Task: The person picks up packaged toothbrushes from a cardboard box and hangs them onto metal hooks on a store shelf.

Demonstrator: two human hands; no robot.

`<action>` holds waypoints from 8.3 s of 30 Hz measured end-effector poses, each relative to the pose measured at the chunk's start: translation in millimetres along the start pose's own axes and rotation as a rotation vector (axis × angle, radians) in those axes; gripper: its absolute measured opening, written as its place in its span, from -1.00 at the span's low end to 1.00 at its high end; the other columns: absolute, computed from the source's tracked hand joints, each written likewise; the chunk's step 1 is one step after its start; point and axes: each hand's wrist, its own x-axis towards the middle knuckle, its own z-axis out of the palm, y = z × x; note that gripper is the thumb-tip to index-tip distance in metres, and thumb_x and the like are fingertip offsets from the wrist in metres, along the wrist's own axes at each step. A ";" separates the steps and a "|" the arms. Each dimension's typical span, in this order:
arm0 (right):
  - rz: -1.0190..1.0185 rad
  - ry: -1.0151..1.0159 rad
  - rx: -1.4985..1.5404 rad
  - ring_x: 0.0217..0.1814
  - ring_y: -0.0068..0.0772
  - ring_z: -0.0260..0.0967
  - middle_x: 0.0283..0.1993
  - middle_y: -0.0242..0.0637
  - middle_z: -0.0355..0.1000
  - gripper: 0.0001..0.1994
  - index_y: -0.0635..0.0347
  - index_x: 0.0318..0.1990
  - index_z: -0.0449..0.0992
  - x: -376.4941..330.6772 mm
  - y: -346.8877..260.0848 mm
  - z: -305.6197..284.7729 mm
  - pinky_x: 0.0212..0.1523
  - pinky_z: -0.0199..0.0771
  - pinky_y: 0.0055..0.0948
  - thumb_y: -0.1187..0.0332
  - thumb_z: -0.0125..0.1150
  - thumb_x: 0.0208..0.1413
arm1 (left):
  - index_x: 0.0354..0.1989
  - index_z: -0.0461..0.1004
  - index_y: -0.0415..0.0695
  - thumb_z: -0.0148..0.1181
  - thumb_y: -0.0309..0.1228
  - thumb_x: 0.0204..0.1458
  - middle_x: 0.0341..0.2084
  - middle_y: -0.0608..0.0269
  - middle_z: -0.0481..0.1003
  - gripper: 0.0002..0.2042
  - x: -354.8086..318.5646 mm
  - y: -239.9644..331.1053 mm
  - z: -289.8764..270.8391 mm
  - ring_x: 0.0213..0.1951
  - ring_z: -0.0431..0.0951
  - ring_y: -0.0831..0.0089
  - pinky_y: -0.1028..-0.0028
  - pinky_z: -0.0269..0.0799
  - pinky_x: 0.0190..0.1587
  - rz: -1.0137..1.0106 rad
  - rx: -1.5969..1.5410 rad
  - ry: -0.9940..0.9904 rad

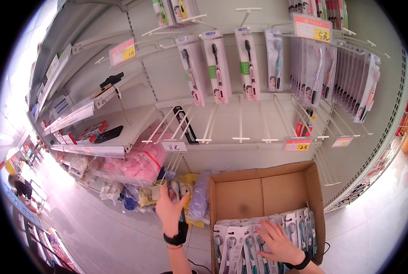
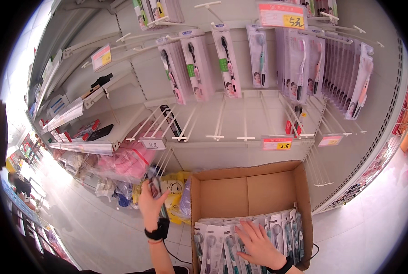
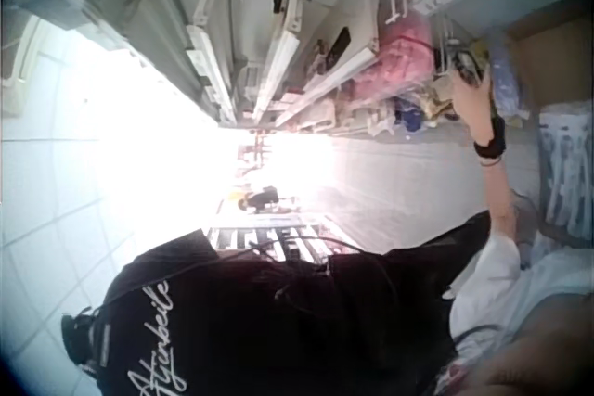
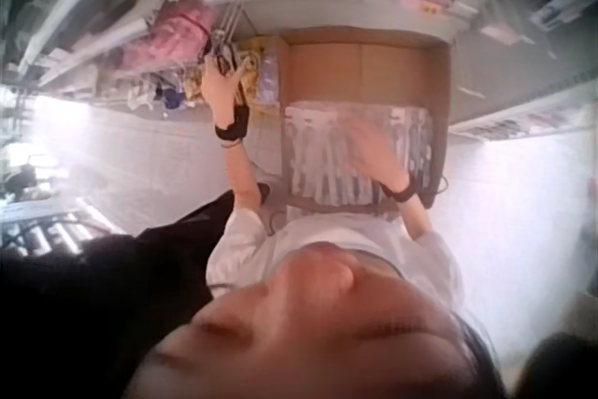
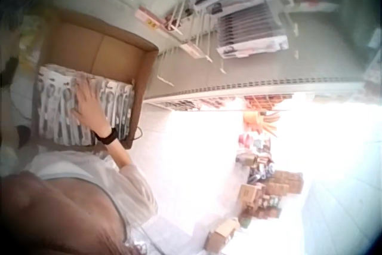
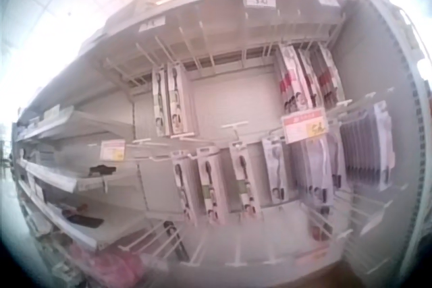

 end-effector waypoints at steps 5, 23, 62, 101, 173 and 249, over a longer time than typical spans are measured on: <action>0.028 0.005 -0.024 0.31 0.22 -0.13 0.31 0.00 -0.08 -0.27 0.17 0.22 0.12 -2.6 11.6 8.0 0.23 0.00 0.04 0.13 0.28 -0.12 | -0.09 0.31 -0.24 0.41 -0.10 -0.32 -0.41 0.03 0.50 -0.35 40.0 16.0 43.8 -0.37 0.52 0.12 0.30 0.41 -0.36 0.073 0.162 0.127; 0.000 0.164 0.079 0.12 0.12 0.15 0.07 0.07 0.22 -0.45 0.30 0.08 0.26 12.7 18.7 0.0 0.09 0.20 -0.12 0.32 0.21 -0.11 | -0.08 0.25 -0.32 0.30 0.03 -0.23 -0.41 -0.08 0.47 -0.30 106.5 31.5 110.0 -0.39 0.50 -0.03 0.16 0.40 -0.40 0.140 0.281 0.186; 0.081 0.051 0.171 0.27 -0.06 0.05 0.22 -0.03 0.10 -0.25 0.29 0.19 0.12 11.7 40.6 -10.5 0.31 -0.15 0.01 0.05 0.26 -0.10 | -0.11 0.42 -0.20 0.24 -0.39 -0.11 -0.13 0.08 0.45 -0.65 -6.3 61.3 6.0 -0.12 0.47 0.16 0.35 0.37 -0.10 0.554 -0.152 -0.583; 0.119 0.279 0.348 0.05 -0.06 0.18 -0.01 -0.09 0.18 -0.44 0.25 -0.07 0.32 -14.2 47.0 -13.9 0.04 0.25 -0.31 0.31 0.44 -0.27 | 0.09 0.29 -0.10 0.24 -0.32 -0.13 0.11 0.13 0.24 -0.46 -101.7 74.2 -11.1 0.12 0.24 0.16 0.16 0.09 0.20 0.641 -0.055 -0.899; 0.652 0.471 1.595 -0.20 -0.48 0.41 -0.15 -0.23 0.44 -0.59 0.35 -0.05 0.35 5.6 -17.7 17.2 -0.15 0.43 -0.47 0.46 0.31 -0.08 | -0.14 0.39 -0.32 -0.11 -0.21 0.19 -0.37 -0.13 0.49 -0.64 -127.9 122.0 6.6 -0.23 0.52 0.08 0.35 0.35 -0.18 -0.224 -0.564 -1.168; 0.350 -0.209 2.052 -0.04 0.10 0.38 -0.07 0.26 0.33 -0.30 0.60 0.16 0.06 6.0 6.7 -19.0 0.01 0.38 -0.04 0.44 0.17 -0.18 | 0.25 -0.06 -0.33 0.12 -0.21 0.06 0.19 -0.10 0.12 -0.30 -94.4 84.8 -28.2 0.22 0.14 0.12 0.29 0.04 0.22 0.373 -0.658 -1.366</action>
